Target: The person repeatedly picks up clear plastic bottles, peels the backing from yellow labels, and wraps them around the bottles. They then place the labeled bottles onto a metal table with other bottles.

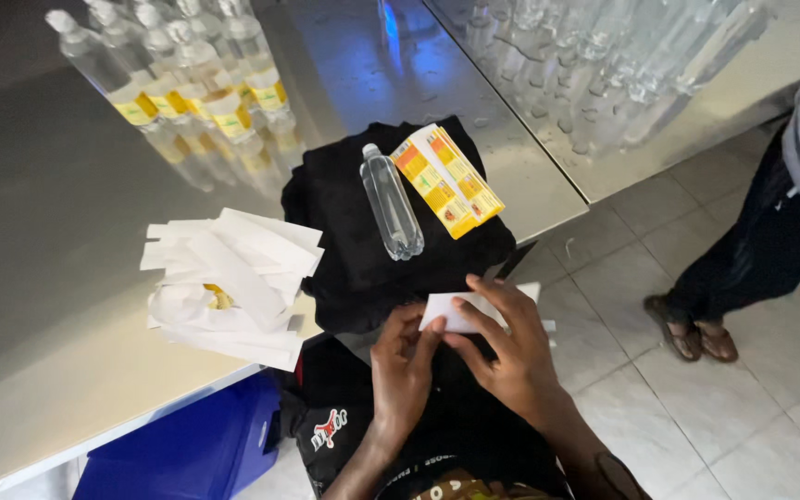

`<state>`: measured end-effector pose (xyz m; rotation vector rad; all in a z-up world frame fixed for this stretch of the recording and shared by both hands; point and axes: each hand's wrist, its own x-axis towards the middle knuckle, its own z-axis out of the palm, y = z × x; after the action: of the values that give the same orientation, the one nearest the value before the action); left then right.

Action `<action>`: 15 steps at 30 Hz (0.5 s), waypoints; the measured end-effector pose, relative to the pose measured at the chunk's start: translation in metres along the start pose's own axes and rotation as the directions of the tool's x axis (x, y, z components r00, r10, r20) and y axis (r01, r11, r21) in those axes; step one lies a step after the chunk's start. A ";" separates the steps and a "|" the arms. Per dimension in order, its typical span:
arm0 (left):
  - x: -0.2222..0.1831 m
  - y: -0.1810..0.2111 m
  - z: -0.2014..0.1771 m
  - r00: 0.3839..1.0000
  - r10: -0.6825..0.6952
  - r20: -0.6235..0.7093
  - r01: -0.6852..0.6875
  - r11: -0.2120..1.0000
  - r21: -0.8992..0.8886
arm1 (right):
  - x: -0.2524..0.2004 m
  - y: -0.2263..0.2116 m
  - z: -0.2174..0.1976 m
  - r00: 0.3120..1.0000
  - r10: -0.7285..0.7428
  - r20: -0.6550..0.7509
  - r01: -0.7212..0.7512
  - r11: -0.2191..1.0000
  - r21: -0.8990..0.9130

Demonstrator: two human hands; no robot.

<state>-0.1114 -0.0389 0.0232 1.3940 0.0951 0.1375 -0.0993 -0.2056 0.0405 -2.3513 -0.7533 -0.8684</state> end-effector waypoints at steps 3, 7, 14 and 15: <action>-0.002 0.005 0.002 0.995 0.077 0.068 -0.074 0.996 -0.043 | 0.011 0.003 -0.007 0.998 -0.064 0.001 0.064 0.998 0.009; 0.003 -0.003 0.008 0.994 0.107 0.028 -0.101 0.980 -0.173 | 0.021 0.008 -0.002 0.999 -0.027 0.020 0.025 0.991 0.129; 0.016 -0.012 0.012 0.992 0.108 -0.072 -0.110 0.994 -0.024 | 0.011 0.020 0.008 0.967 0.200 0.155 -0.243 0.904 0.351; 0.017 -0.010 0.014 0.993 0.103 -0.063 -0.104 0.994 -0.022 | 0.013 0.021 0.007 0.966 0.211 0.152 -0.252 0.903 0.348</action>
<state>-0.0920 -0.0517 0.0157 1.3701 0.0718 0.2673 -0.0747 -0.2119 0.0395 -2.1092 -0.6010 -0.4520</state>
